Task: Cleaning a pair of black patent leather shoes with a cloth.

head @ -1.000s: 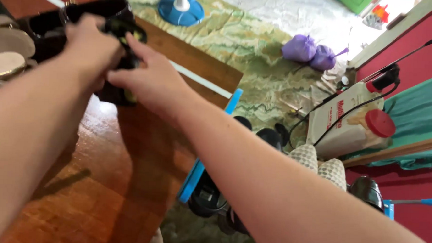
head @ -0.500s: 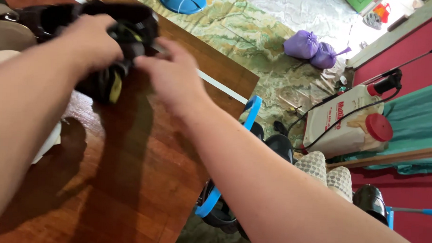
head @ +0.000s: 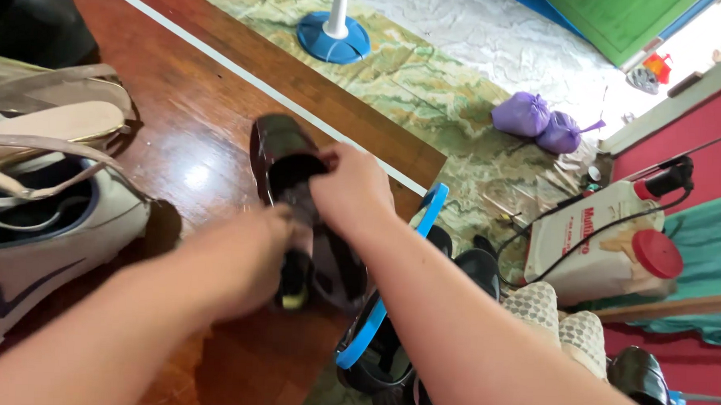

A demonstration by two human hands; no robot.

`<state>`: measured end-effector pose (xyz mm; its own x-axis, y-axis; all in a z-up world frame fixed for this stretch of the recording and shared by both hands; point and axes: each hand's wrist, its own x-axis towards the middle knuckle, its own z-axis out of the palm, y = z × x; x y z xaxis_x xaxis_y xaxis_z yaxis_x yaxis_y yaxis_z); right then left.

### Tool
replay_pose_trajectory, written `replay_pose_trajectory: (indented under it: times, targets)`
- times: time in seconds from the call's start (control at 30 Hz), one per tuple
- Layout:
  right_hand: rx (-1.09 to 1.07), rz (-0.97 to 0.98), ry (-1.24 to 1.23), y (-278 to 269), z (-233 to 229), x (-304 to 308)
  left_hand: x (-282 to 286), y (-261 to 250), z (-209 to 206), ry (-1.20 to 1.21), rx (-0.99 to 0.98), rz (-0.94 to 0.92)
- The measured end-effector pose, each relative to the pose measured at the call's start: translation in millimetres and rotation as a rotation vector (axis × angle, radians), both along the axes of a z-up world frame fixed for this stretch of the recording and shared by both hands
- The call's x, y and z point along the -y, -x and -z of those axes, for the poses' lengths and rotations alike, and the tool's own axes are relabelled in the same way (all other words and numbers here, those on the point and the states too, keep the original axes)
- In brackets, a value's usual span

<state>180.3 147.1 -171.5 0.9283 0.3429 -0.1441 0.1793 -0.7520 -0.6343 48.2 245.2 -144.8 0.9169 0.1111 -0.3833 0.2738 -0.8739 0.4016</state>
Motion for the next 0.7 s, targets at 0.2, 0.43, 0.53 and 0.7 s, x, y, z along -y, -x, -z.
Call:
replay_pose_trajectory:
  times: [0.2,0.43,0.53,0.7]
  targets:
    - [-0.057,0.082,0.182,27.0,6.2,23.0,13.0,43.6,2.5,-0.060,0.121,0.078]
    - [-0.488,0.064,-0.224,44.4,-14.5,41.3,21.6,61.6,-28.3,-0.017,0.451,-0.053]
    - [-0.554,0.019,-0.438,49.4,-38.7,61.3,24.4,60.4,-41.1,0.004,0.557,-0.067]
    - [-0.688,-0.048,-0.618,57.4,-65.8,123.5,61.1,45.0,-89.1,0.035,0.752,0.152]
